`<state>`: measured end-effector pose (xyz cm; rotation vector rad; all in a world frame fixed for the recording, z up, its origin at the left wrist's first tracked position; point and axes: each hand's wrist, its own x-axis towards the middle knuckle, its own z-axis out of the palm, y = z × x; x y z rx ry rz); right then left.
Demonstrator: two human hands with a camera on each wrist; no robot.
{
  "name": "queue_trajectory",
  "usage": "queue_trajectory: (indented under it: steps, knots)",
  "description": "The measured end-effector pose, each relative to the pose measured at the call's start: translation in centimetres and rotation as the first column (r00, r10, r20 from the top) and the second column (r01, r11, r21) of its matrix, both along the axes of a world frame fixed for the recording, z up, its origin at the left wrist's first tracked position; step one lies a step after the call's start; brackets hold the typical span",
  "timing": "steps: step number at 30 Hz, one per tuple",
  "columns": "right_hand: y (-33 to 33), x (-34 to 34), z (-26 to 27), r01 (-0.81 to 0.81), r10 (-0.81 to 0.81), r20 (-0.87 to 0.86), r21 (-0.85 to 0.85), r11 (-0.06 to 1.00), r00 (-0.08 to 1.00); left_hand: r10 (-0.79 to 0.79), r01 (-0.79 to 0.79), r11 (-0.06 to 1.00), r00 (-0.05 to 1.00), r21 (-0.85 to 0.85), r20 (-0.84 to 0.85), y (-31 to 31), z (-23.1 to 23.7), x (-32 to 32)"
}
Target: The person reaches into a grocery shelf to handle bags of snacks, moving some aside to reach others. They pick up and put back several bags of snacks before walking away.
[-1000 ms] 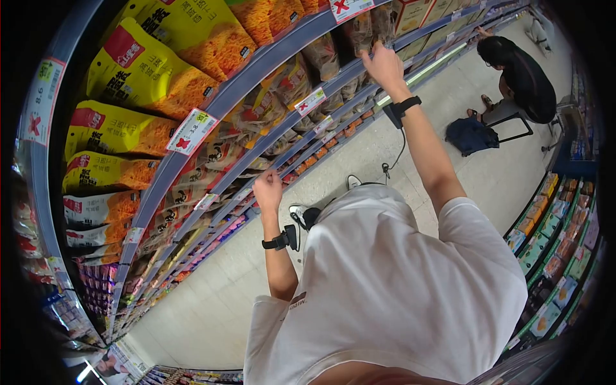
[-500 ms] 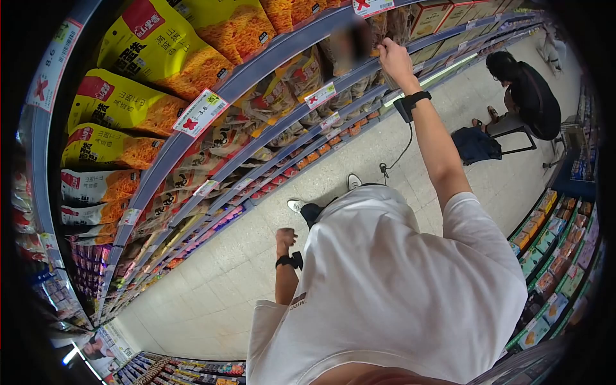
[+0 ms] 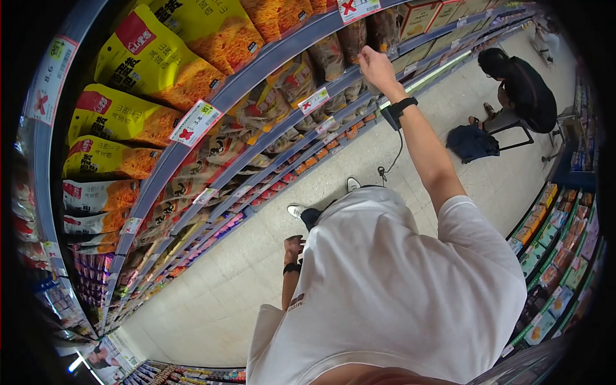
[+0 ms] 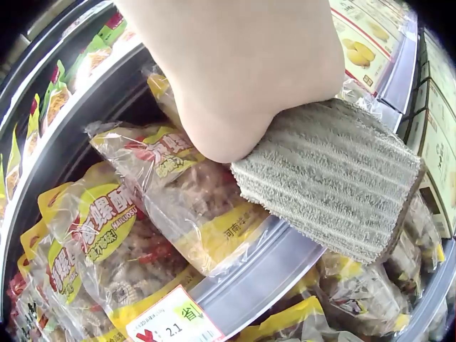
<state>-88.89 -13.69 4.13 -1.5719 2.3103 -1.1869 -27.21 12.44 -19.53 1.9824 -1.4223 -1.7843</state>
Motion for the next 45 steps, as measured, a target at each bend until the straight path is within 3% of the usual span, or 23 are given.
queue_trajectory:
  steps: [1,2,4,5,6,8,11,12,14,22,24,28,30,31,32,34,36,38,39,41,42,44,45]
  knots:
    - [0.1,-0.3,0.4,-0.01,0.008,0.026,0.07,0.998,1.0,0.072,-0.075,0.99,0.997,0.121,0.022,-0.9,0.8,-0.6]
    - [0.5,-0.8,0.5,-0.006,0.004,0.027,0.067,0.998,1.0,0.069,-0.071,0.99,0.997,0.119,0.023,-1.6,1.6,-1.2]
    - [1.4,-2.5,0.5,0.027,-0.027,-0.002,0.14,0.99,1.0,0.274,-0.305,0.929,0.948,0.209,0.163,-2.4,2.5,-2.1]
    - [1.6,-3.5,0.4,0.165,-0.173,0.025,0.186,0.969,0.985,0.277,-0.306,0.929,0.947,0.207,0.16,-2.7,2.6,-2.0]
    - [2.1,-4.0,1.0,0.162,-0.168,0.022,0.184,0.97,0.985,0.298,-0.323,0.924,0.944,0.205,0.144,-2.8,1.9,-1.1]
    - [3.4,-4.5,3.0,0.392,-0.388,-0.068,0.243,0.887,0.919,0.325,-0.345,0.916,0.937,0.206,0.126,-2.6,1.5,-0.5]
    - [3.4,-5.6,3.5,0.425,-0.404,-0.143,0.184,0.886,0.904,0.333,-0.366,0.902,0.927,0.228,0.172,-2.1,2.5,-0.2]
    - [2.9,-6.2,3.2,0.423,-0.402,-0.142,0.183,0.887,0.904,0.335,-0.368,0.902,0.926,0.227,0.173,-1.7,2.5,-0.1]
    - [1.5,-7.8,2.0,0.262,-0.245,-0.135,0.132,0.956,0.96,0.325,-0.363,0.9,0.928,0.242,0.182,-1.1,2.4,0.1]
    - [-1.0,-8.8,0.5,0.172,-0.166,-0.097,0.058,0.983,0.981,0.367,-0.389,0.891,0.921,0.233,0.132,1.0,2.5,-1.3]
    - [-0.5,-7.8,0.8,0.145,-0.139,-0.094,0.059,0.988,0.986,0.194,-0.214,0.965,0.972,0.153,0.133,1.5,2.3,-1.4]
    - [-0.4,-7.4,0.2,0.109,-0.108,-0.088,0.007,0.994,0.99,0.246,-0.24,0.966,0.968,0.099,-0.047,3.5,1.0,-0.5]
    - [-0.9,-8.6,-0.7,0.069,-0.068,-0.081,0.007,0.998,0.994,0.014,-0.017,0.996,0.999,-0.087,-0.029,4.2,-0.3,0.1]
    - [-0.9,-9.0,-0.8,0.034,-0.032,-0.063,0.032,0.999,0.998,-0.014,0.016,0.989,1.0,-0.146,0.019,4.5,1.1,-0.6]
    - [-0.5,-9.0,-0.8,-0.002,0.005,-0.045,0.057,0.998,0.999,0.228,-0.223,0.972,0.97,0.069,-0.086,3.9,-1.8,0.1]
    - [0.6,-8.2,-1.8,0.009,-0.013,-0.083,-0.046,0.999,0.996,0.328,-0.344,0.915,0.938,0.209,0.11,2.8,0.2,-1.1]
    - [2.5,-5.6,-1.6,0.137,-0.133,0.057,-0.074,0.988,0.989,0.369,-0.387,0.905,0.921,0.178,0.126,2.5,-0.6,-0.8]
    - [4.7,-4.3,-4.3,0.174,-0.14,0.258,-0.116,0.978,0.956,0.41,-0.43,0.89,0.9,0.148,0.147,2.3,-1.6,-0.4]
    - [4.7,-6.0,-10.2,0.203,-0.152,0.232,-0.213,0.956,0.961,0.432,-0.45,0.886,0.889,0.112,0.152,2.4,-1.0,-0.5]
    - [6.8,-3.3,-14.8,0.103,0.03,0.368,-0.336,0.936,0.929,0.462,-0.48,0.876,0.866,0.058,0.188,3.2,2.1,-1.5]
    - [8.8,-1.1,-14.4,0.088,-0.087,0.219,0.005,0.996,0.972,0.465,-0.484,0.874,0.857,0.039,0.221,3.7,3.5,-1.5]
    - [10.9,1.2,-19.2,-0.23,0.134,0.359,0.239,0.943,0.924,0.525,-0.542,0.84,0.824,0.028,0.212,6.7,4.0,-0.4]
    - [12.0,2.5,-21.0,-0.411,0.284,0.357,0.355,0.84,0.89,0.539,-0.559,0.828,0.812,0.036,0.222,8.1,3.7,0.6]
